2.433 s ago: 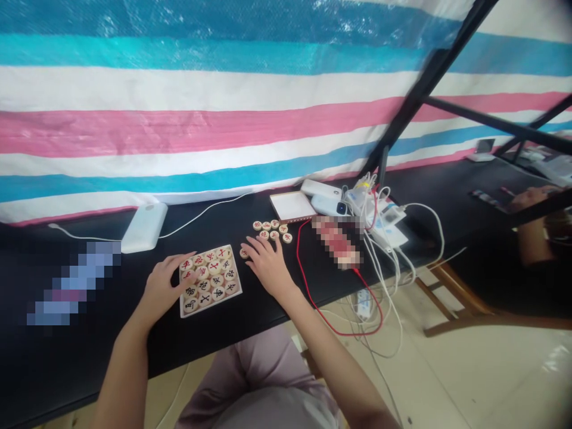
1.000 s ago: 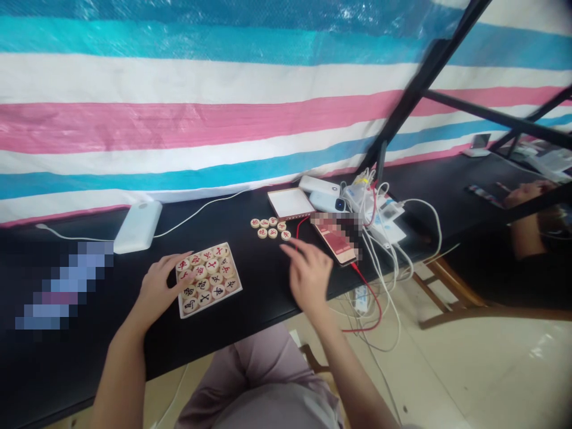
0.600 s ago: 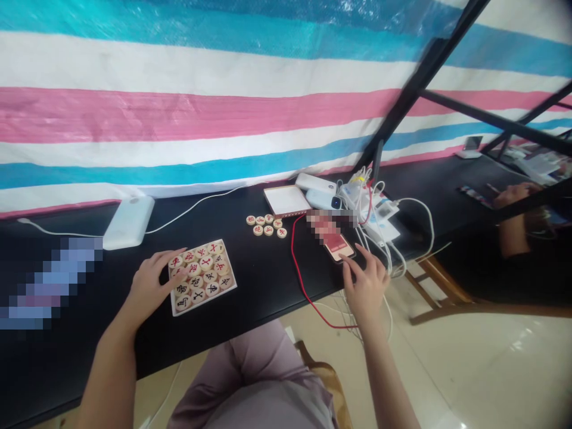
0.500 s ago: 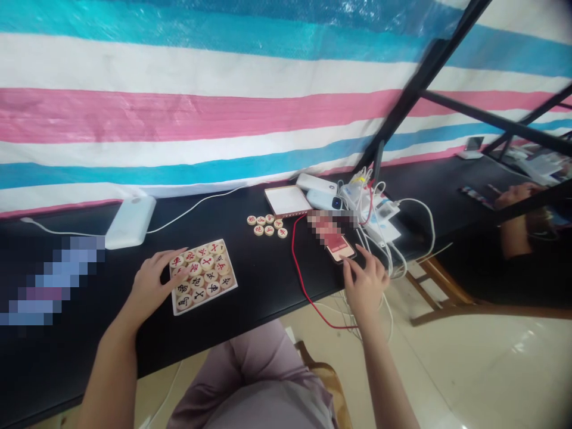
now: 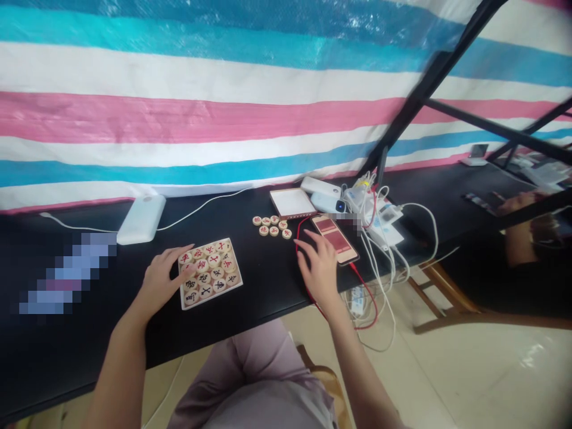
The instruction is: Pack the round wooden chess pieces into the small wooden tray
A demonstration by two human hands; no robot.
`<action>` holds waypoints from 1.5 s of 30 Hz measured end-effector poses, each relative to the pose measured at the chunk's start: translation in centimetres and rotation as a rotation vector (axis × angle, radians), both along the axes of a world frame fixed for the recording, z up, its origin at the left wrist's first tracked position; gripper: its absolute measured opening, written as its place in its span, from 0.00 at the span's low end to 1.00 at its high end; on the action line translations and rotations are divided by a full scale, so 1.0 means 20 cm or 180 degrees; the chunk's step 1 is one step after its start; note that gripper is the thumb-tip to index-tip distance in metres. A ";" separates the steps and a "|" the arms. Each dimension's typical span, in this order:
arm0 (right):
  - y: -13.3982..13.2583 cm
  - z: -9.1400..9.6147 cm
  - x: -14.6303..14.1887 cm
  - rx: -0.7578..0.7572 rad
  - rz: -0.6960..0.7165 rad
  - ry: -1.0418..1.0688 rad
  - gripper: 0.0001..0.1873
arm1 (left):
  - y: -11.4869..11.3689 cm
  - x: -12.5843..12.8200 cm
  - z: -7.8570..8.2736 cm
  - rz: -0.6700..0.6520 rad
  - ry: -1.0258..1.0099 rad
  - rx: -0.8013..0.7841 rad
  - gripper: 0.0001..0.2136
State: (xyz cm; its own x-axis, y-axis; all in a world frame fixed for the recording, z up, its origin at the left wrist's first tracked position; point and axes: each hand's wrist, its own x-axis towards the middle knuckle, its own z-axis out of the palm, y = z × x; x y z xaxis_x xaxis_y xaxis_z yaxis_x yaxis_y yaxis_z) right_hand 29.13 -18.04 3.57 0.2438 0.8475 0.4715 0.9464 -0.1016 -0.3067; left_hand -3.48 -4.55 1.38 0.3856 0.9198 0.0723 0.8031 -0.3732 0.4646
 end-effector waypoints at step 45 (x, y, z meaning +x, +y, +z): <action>0.24 -0.01 -0.92 -0.0364 0.1940 0.0002 0.03 | -0.31 -0.06 -0.07 -0.0281 -0.0375 0.0102 0.48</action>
